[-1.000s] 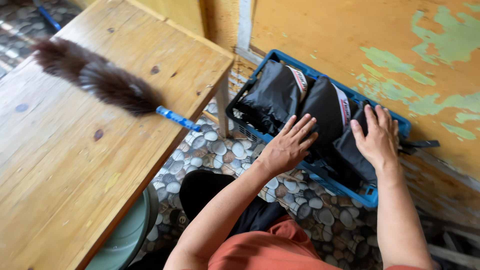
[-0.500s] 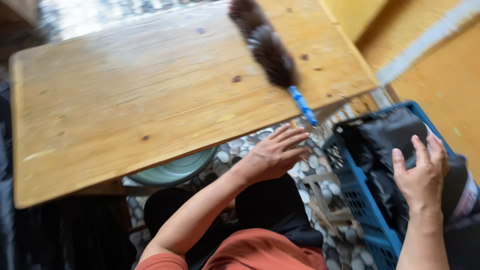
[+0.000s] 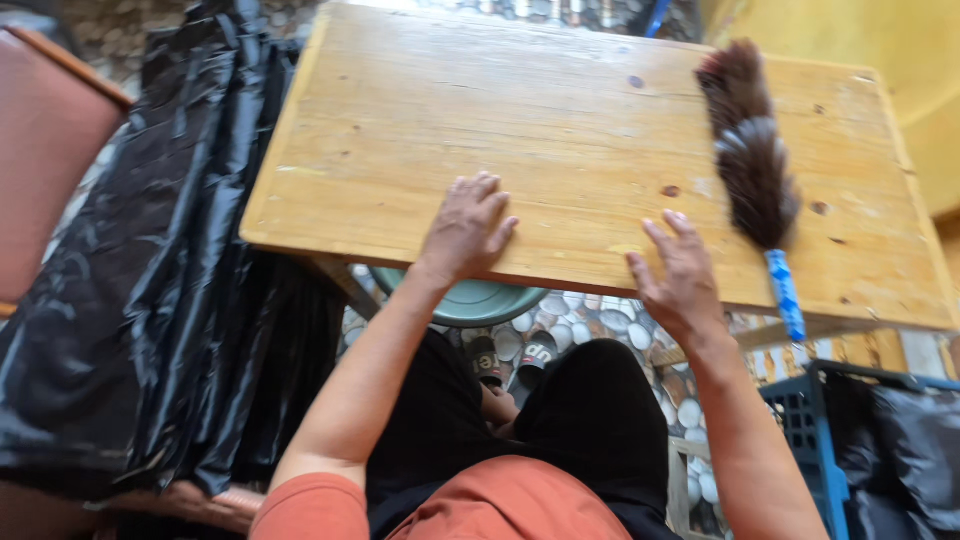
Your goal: The person cleans a small black pouch and a large black plastic bag on a wooden table. They use a feather duster to wipe the surfaces of both items and then fold the large bag.
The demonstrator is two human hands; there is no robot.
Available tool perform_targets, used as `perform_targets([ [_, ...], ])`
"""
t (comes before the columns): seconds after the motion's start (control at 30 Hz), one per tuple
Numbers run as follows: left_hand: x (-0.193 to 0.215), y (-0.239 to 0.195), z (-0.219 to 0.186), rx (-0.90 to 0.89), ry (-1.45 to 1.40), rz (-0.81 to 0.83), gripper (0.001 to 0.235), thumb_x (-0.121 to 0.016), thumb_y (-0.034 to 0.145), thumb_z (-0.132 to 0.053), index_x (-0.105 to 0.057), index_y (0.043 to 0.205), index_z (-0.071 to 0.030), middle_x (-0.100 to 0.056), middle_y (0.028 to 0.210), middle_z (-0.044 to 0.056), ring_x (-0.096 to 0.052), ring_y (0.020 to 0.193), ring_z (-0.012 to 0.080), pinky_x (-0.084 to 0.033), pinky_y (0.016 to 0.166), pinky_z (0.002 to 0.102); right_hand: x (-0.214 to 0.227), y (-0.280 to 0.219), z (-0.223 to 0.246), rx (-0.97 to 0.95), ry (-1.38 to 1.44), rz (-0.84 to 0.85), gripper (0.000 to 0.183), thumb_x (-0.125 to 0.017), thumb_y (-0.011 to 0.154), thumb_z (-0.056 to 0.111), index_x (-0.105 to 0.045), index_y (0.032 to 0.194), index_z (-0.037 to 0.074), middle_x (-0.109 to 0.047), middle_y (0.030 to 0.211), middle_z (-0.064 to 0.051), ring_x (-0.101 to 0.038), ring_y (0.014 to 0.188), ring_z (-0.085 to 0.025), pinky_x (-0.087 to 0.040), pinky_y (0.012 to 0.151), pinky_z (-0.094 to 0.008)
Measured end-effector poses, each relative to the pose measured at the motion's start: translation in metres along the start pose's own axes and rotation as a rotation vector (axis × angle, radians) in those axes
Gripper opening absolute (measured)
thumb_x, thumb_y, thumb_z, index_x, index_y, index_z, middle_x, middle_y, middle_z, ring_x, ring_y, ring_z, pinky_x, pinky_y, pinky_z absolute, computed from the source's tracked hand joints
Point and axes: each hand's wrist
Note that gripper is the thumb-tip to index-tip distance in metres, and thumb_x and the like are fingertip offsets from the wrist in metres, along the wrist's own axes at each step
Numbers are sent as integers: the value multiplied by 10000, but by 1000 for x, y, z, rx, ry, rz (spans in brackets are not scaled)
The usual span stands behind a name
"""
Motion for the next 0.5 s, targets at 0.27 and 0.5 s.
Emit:
perform_targets([
  [0.27,-15,-3,7,107,-7,13,346,-619,964,-356,-711,1209,-130,-658,1335,142,-570,1361,335,-379,1192,532,-127,70,72,35,-84,365,500,-511,1033,319,-590,1467,84,-486,1540,-235,-382,1485,-460,-263,1209,-628],
  [0.5,28,-38,75,115,43,-30,301,-629,958,-344,-729,1171,-157,-689,1308,109,-612,1315,298,-436,1158,459,-162,93,122,138,-86,365,508,-508,956,168,-593,1444,53,-504,1491,-233,-406,1443,-515,-341,1168,-621],
])
Point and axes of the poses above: each hand's wrist, its own y-axis towards the middle knuckle, its own x-axis out of the back of the hand, z = x × y
